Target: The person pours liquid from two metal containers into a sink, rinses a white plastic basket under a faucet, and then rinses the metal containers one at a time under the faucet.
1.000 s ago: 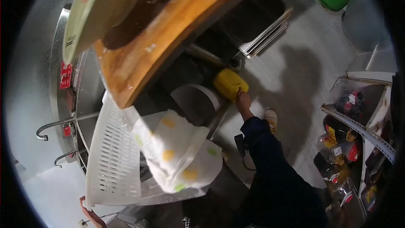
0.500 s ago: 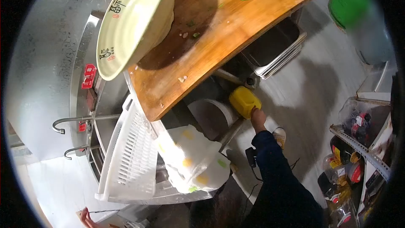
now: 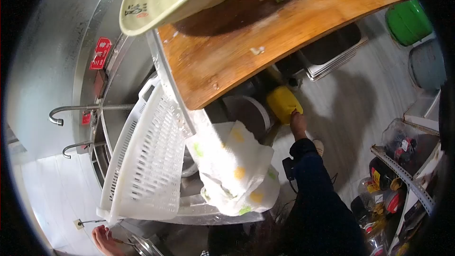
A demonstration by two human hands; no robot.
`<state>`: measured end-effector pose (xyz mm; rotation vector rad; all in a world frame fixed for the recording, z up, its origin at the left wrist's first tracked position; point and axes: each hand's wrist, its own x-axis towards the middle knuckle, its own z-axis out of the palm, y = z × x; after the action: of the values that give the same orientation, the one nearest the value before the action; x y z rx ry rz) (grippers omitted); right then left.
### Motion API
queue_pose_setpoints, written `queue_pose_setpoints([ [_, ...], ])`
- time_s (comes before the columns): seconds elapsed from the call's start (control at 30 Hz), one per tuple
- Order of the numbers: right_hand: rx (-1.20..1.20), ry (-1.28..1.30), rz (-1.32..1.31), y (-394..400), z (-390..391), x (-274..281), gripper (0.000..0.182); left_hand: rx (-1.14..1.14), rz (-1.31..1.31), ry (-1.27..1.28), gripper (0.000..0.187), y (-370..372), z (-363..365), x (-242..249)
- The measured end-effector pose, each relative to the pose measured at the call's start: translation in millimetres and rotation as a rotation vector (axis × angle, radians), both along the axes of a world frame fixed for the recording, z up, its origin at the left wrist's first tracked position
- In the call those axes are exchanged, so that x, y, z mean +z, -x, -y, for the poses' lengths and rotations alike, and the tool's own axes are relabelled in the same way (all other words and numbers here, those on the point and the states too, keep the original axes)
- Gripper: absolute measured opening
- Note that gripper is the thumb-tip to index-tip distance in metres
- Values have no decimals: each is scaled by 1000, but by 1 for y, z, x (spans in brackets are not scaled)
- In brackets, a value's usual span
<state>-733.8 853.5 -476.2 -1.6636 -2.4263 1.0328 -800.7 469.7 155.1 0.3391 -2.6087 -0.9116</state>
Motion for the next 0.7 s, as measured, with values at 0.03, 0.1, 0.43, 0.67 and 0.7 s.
queue_pose_setpoints([
  [0.03,28,-8,-53,-9,5,-16,50,-8,12,41,31,-2,2,3],
  [0.1,-59,71,-198,-29,7,-44,47,-62,4,128,30,-4,7,11],
  [0.43,-470,1112,-1160,-106,-39,406,41,-696,36,-564,26,-25,-124,50],
  [0.67,807,-270,-992,30,63,718,44,-727,869,-2038,56,23,-267,85],
  [0.7,850,-235,-1039,56,64,721,49,-893,634,-2019,57,29,-258,94],
])
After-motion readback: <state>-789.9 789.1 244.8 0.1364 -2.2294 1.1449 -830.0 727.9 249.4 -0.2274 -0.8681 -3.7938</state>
